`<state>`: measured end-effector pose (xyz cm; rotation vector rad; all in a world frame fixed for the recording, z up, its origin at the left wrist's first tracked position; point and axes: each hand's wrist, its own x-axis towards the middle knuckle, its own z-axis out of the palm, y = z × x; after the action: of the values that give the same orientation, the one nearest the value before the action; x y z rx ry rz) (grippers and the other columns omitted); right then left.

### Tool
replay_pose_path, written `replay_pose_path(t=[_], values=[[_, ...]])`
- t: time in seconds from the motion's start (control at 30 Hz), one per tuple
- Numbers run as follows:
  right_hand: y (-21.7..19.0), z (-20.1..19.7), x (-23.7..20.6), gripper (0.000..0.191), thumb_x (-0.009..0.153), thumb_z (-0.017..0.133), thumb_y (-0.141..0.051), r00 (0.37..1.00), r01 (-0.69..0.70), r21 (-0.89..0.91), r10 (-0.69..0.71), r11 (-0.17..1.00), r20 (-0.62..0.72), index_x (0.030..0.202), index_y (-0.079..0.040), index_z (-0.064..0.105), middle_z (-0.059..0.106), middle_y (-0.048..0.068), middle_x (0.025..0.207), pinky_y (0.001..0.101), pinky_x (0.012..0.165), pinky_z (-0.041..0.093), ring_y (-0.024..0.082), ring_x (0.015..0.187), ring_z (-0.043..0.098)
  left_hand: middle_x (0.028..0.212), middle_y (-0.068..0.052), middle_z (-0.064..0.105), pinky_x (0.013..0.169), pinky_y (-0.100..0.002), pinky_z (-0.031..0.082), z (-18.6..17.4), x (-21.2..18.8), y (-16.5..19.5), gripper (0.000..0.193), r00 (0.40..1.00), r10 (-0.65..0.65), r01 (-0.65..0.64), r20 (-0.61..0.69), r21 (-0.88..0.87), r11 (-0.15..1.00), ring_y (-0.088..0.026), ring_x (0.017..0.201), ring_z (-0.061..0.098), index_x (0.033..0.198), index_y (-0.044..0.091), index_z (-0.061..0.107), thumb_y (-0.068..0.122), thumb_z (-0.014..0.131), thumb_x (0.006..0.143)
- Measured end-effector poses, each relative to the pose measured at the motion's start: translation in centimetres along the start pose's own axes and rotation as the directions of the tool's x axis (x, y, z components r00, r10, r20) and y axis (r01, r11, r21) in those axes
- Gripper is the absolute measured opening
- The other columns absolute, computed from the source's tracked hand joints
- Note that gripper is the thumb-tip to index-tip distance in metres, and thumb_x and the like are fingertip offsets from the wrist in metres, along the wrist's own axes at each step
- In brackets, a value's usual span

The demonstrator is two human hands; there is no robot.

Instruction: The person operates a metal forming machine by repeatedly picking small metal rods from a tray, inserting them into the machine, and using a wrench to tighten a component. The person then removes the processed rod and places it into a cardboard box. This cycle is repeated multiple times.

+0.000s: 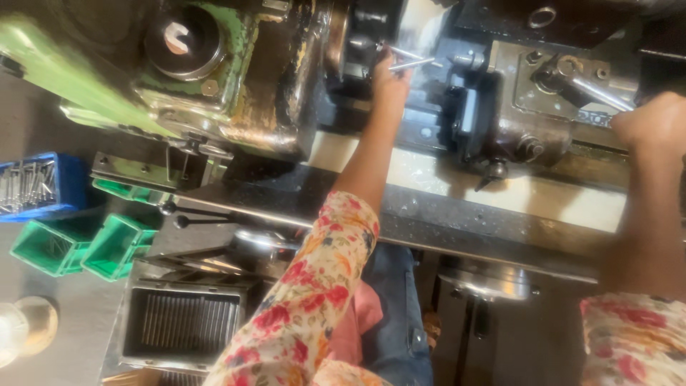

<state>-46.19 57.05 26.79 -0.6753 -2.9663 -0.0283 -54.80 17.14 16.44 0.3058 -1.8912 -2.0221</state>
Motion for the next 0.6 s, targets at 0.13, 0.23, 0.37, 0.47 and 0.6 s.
replay_pose_path(t=[0.13, 0.23, 0.37, 0.47, 0.6], values=[[-0.1, -0.2, 0.2, 0.03, 0.08, 0.083, -0.025, 0.999, 0.02, -0.07, -0.023, 0.997, -0.043, 0.099, -0.001, 0.081, 0.077, 0.021, 0.091, 0.0426, 0.067, 0.059, 0.032, 0.079, 0.076, 0.115, -0.015, 0.066, 0.082, -0.028, 0.061, 0.7, 0.2, 0.6, 0.035, 0.976, -0.218, 0.209, 0.002, -0.293, 0.933, -0.019, 0.101, 0.066, 0.131, -0.005, 0.061, 0.008, 0.069, 0.099], [-0.5, -0.3, -0.3, 0.035, 0.08, 0.083, -0.034, 0.998, -0.054, -0.248, 0.059, 0.967, 0.011, 0.089, -0.001, 0.082, 0.078, 0.021, 0.081, 0.0411, 0.063, 0.06, 0.032, 0.074, 0.077, 0.105, -0.018, 0.072, 0.068, -0.031, 0.054, 0.3, -0.2, 1.7, 0.034, 0.979, -0.192, 0.194, 0.072, -0.018, 0.981, -0.024, 0.086, 0.067, 0.126, -0.002, 0.068, 0.011, 0.07, 0.094], [-0.4, 1.7, -3.1, 0.027, 0.066, 0.082, -0.032, 0.981, -0.007, -0.256, -0.043, 0.967, -0.189, 0.081, -0.01, 0.08, 0.075, 0.018, 0.076, 0.0435, 0.064, 0.057, 0.036, 0.072, 0.073, 0.103, -0.016, 0.073, 0.076, -0.029, 0.057, 0.0, -0.6, 2.2, 0.047, 0.997, 0.005, 0.009, -0.075, 0.193, 0.981, -0.022, 0.092, 0.07, 0.123, -0.001, 0.068, 0.018, 0.081, 0.082], [0.5, 3.4, -4.3, 0.021, 0.079, 0.076, -0.024, 0.983, 0.052, -0.301, -0.103, 0.952, -0.154, 0.075, -0.004, 0.079, 0.075, 0.019, 0.076, 0.0413, 0.054, 0.056, 0.035, 0.066, 0.073, 0.108, -0.019, 0.07, 0.085, -0.031, 0.055, 0.2, -0.7, 0.9, 0.056, 0.945, 0.275, -0.201, -0.179, 0.346, 0.916, -0.022, 0.098, 0.067, 0.121, -0.005, 0.067, 0.021, 0.089, 0.076], [1.2, 4.3, -4.9, 0.013, 0.072, 0.076, -0.014, 0.98, 0.07, -0.119, -0.091, 0.99, -0.179, 0.08, -0.003, 0.078, 0.073, 0.018, 0.078, 0.0399, 0.055, 0.054, 0.033, 0.066, 0.073, 0.108, -0.016, 0.073, 0.084, -0.029, 0.058, 0.8, 0.2, -0.6, 0.043, 0.976, 0.18, -0.17, -0.122, 0.086, 0.982, -0.019, 0.097, 0.069, 0.121, -0.006, 0.066, 0.016, 0.078, 0.086]])
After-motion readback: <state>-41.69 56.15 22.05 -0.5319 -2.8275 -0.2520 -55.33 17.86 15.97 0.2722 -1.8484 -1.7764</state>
